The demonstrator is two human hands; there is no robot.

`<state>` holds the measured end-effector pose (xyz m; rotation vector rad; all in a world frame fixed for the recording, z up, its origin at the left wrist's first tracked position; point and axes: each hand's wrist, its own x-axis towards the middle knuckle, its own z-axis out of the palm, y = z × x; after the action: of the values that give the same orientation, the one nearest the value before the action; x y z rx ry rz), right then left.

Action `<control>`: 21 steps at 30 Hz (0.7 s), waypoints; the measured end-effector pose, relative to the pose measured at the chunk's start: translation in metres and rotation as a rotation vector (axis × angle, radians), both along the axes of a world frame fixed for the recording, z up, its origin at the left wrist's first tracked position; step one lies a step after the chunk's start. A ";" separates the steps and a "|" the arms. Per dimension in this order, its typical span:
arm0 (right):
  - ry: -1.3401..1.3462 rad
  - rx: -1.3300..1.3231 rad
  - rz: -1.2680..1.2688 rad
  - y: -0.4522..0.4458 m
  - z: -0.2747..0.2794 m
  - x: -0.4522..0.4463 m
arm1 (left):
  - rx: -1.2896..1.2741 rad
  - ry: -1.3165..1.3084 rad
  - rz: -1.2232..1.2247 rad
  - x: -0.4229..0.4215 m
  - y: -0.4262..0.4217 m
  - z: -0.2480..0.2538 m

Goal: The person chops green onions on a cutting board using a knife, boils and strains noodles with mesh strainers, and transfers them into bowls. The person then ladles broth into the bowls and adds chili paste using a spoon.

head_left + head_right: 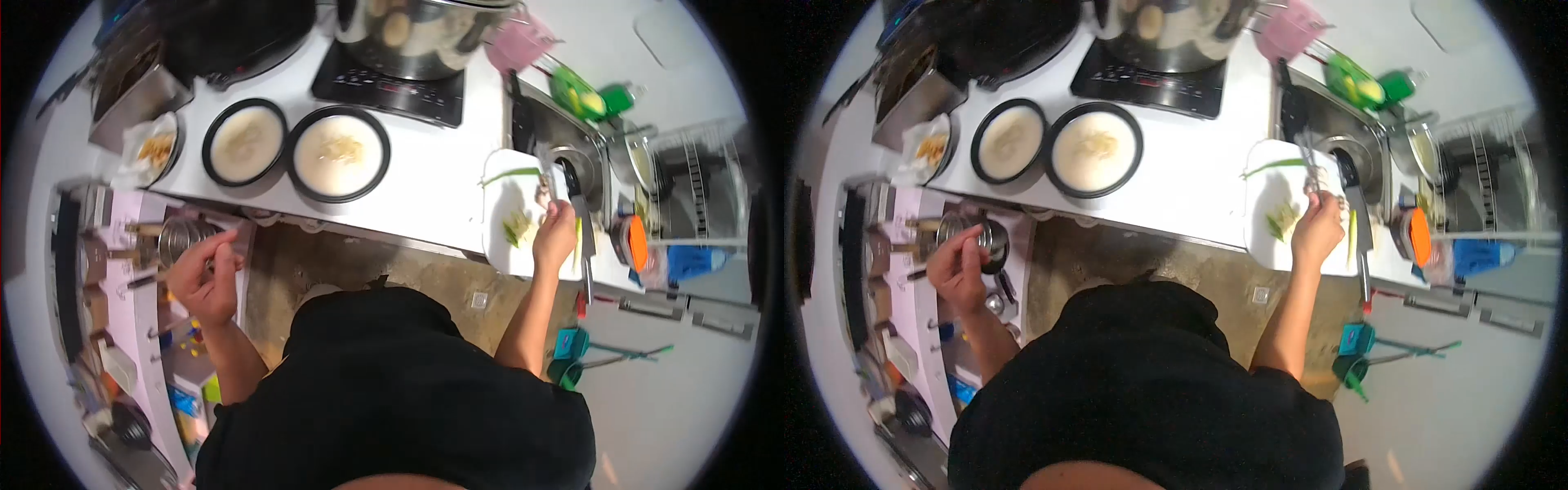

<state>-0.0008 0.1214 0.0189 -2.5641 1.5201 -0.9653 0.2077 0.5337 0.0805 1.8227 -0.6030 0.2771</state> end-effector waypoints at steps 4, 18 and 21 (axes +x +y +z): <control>-0.003 -0.083 0.526 0.034 0.036 0.067 | -0.037 0.185 0.065 0.002 0.010 -0.030; 0.388 -0.465 0.895 0.148 -0.035 0.137 | 0.036 0.268 0.210 0.065 0.121 -0.063; 0.348 -0.478 0.875 0.146 -0.039 0.148 | -0.005 0.248 0.217 0.073 0.135 -0.068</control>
<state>0.1477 0.2670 -0.0198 -3.3118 0.0266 -0.8235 0.2810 0.6686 0.0126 1.8835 -0.2313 0.1926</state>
